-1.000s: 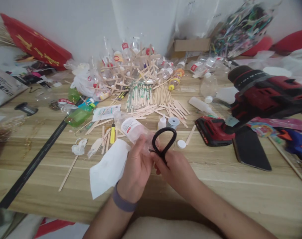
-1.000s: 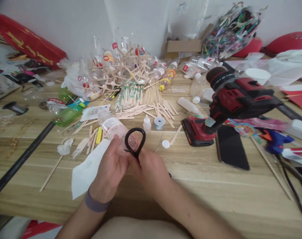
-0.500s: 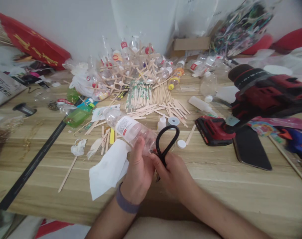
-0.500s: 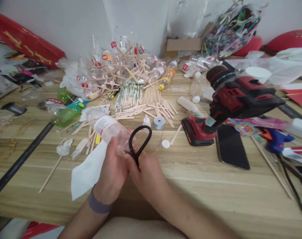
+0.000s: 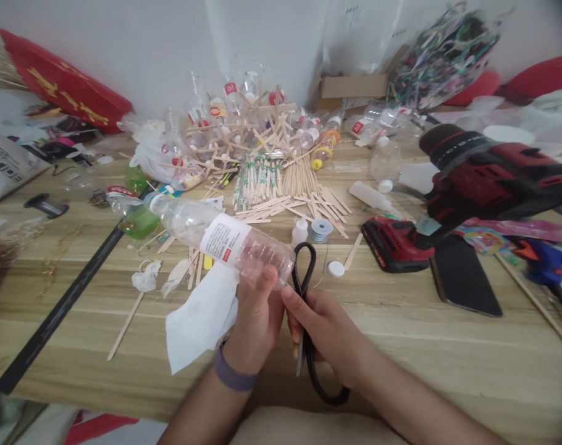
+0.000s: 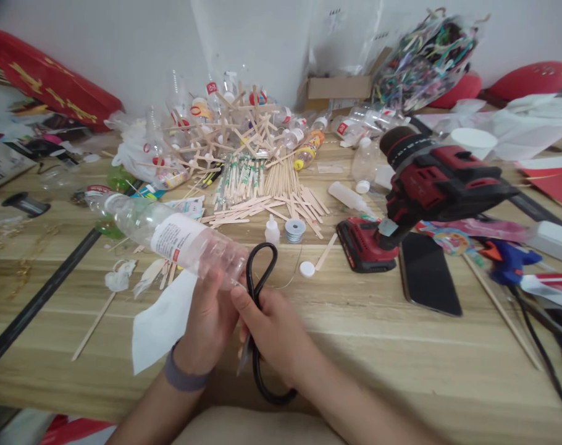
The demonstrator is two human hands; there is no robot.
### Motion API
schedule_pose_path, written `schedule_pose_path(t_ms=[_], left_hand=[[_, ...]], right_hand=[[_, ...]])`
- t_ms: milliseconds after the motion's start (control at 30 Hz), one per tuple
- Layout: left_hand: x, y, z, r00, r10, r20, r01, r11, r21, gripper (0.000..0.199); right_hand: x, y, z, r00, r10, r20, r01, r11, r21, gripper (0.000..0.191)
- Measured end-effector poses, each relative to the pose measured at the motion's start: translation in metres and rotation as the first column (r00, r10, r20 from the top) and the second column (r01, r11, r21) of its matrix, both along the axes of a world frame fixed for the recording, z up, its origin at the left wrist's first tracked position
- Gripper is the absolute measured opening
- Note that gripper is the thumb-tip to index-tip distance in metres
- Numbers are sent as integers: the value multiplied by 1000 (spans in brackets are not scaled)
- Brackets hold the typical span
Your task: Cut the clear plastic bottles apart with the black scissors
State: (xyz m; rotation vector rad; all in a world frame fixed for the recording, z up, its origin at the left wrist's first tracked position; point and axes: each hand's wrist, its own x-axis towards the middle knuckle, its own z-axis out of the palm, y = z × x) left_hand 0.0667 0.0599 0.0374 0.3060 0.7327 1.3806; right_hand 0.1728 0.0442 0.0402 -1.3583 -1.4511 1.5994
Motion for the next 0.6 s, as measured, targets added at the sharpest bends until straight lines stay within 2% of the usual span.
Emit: schedule_pose_path(t_ms=[67, 100, 167, 233, 300, 433, 600], left_hand=[[-1, 0, 3, 993, 118, -16, -116, 988, 98, 43], [-1, 1, 5, 990, 141, -14, -139, 983, 123, 42], [-1, 2, 9, 993, 119, -14, -117, 988, 101, 36], [-1, 3, 13, 992, 122, 12, -122, 991, 45, 27], [0, 4, 16, 987, 151, 52, -150, 989, -13, 19], [2, 5, 16, 981, 183, 68, -182, 983, -11, 20], [5, 4, 6, 980, 193, 44, -194, 981, 14, 46]], right_hand=[[3, 3, -1, 993, 13, 117, -26, 993, 111, 60], [5, 6, -2, 984, -2, 180, -32, 982, 187, 58], [9, 10, -5, 962, -73, 263, -13, 951, 308, 48], [10, 13, -8, 940, -150, 306, 22, 923, 385, 36], [9, 13, -12, 922, -198, 333, 34, 897, 442, 32], [4, 10, -16, 922, -200, 332, 22, 883, 468, 36], [1, 7, -11, 959, -125, 255, 11, 913, 407, 31]])
